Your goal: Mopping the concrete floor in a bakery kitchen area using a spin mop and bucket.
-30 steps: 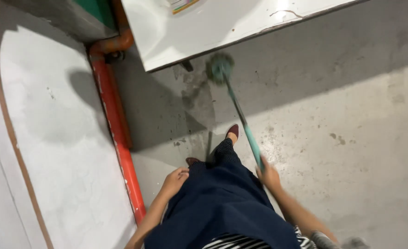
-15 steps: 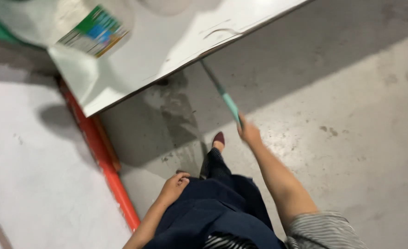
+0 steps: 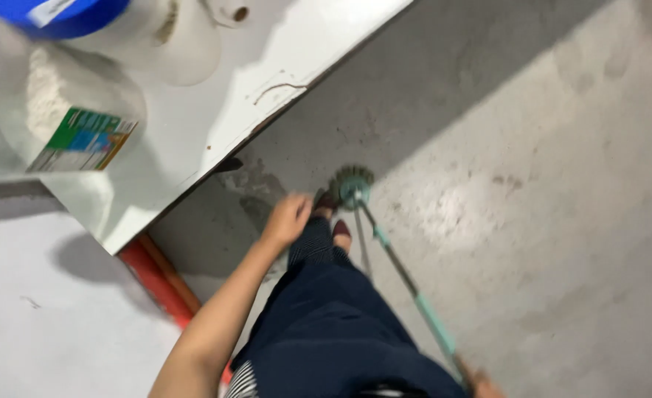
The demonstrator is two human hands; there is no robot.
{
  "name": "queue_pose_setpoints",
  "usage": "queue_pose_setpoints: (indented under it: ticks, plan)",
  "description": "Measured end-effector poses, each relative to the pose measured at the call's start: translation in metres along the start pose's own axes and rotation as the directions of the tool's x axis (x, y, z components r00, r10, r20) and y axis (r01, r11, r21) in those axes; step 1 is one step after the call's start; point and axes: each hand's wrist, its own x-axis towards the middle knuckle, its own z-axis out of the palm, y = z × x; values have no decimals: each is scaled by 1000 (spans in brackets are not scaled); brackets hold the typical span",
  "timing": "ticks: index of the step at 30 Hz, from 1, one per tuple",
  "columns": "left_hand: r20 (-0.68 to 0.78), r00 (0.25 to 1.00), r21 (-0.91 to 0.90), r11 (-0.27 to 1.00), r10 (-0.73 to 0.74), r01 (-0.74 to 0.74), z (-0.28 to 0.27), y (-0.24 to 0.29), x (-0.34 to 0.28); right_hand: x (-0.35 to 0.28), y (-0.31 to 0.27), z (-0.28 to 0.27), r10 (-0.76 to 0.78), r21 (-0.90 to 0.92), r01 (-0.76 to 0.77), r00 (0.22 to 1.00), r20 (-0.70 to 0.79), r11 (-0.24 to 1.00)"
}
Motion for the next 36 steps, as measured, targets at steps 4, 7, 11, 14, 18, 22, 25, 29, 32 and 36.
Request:
queue_pose_setpoints:
  ticks: [4,7,11,14,18,22,25,29,32,36]
  plan:
    - [-242,885,273,904,397,-330,-42,64,99,86,-94,-91,64,-122,-55,995,71,991]
    - [-283,818,326,852,502,-410,-54,85,163,158,-177,-135,-25,-48,27,999,44,998]
    - [-254,770,366,795,586,-484,-52,96,228,307,-315,-154,-143,0,143,987,-73,990]
    - [-228,735,431,743,639,-512,-48,110,266,405,-429,-192,-269,102,305,925,-270,947]
    - [-229,712,424,726,664,-541,-30,130,304,492,-509,-230,-305,155,373,890,-339,915]
    - [-265,655,446,692,708,-568,-16,168,334,439,-492,-295,-181,173,223,956,-231,959]
    - [-201,716,438,715,669,-545,0,182,355,399,-387,-246,-87,128,109,982,-167,986]
    - [-226,699,470,705,678,-531,17,151,371,254,-223,-127,-18,163,31,997,-81,986]
    - [-138,650,432,636,747,-640,-1,159,419,184,-85,-49,32,356,51,974,-223,933]
    - [-63,712,409,668,700,-621,-2,158,414,130,46,-7,476,15,-491,852,219,871]
